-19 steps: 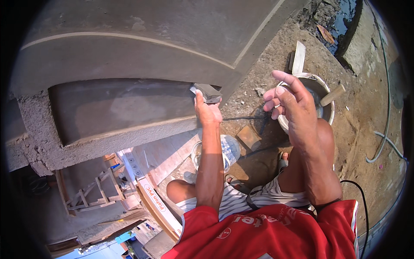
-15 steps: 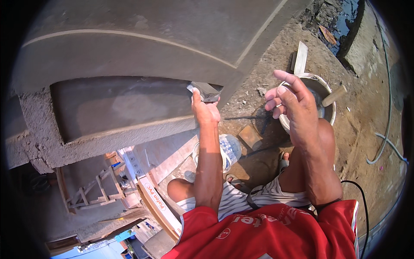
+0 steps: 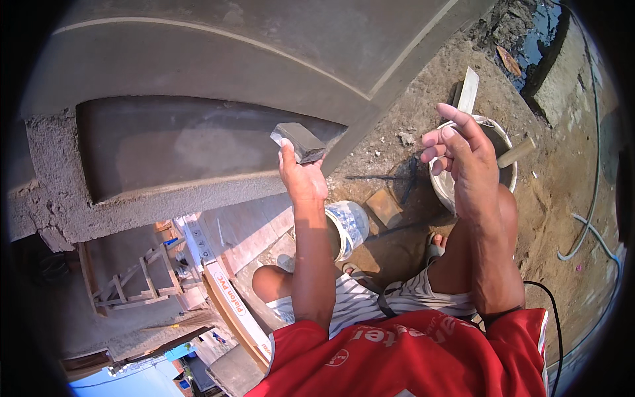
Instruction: The person applies and smooths wet plaster onto a concrete wall using a trowel and a sponge. They repeatedly dip the sponge into a bucket of water and wipe the wall surface to achieve a smooth finish.
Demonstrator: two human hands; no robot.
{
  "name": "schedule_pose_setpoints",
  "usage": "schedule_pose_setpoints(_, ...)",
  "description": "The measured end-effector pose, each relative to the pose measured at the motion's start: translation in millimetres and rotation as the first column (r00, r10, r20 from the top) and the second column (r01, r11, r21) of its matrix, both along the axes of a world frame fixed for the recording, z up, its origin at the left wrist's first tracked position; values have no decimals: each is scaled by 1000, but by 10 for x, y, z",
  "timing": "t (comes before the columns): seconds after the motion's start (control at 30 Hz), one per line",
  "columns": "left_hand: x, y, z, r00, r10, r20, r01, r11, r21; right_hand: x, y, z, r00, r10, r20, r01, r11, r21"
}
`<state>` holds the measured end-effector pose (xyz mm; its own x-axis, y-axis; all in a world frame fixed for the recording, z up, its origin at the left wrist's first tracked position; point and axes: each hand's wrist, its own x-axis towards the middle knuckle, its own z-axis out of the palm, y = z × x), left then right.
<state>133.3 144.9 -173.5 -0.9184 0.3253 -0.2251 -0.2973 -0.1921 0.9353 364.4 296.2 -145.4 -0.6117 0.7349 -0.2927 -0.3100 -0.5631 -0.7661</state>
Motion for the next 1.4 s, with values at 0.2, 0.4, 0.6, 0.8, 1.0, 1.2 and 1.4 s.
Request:
schedule_pose_setpoints(0.2, -210, -88, -1156, 986, -54, 160, 61, 997, -38, 26, -15, -8, 1000, 5, 2, -5, 1000, 18)
schedule_pose_setpoints(0.4, -193, 48, -1538, 979, -40, 201, 50, 998, -42, 45, 5, -14, 999, -19, 28, 18, 999, 38)
schedule_pose_setpoints(0.6, -129, 77, -1645, 978, -29, 205, 35, 999, -26, 36, 5, 3, 999, -20, 43, 19, 999, 42)
schedule_pose_setpoints(0.8, -118, 163, -1649, 981, 11, 192, -3, 999, -41, 28, -19, 20, 998, -18, 52, 15, 999, 52)
schedule_pose_setpoints(1.0, -75, 267, -1407, 978, 129, 165, -111, 987, -115, -2, -17, 5, 999, 0, 50, -3, 998, 67)
schedule_pose_setpoints(1.2, -94, 333, -956, 995, 29, 91, -26, 999, -36, -9, 14, -23, 1000, 1, 26, -1, 1000, 21)
schedule_pose_setpoints(1.4, -156, 269, -415, 996, 29, 80, -31, 999, 23, -145, -5, -10, 999, 31, 35, -32, 999, 32)
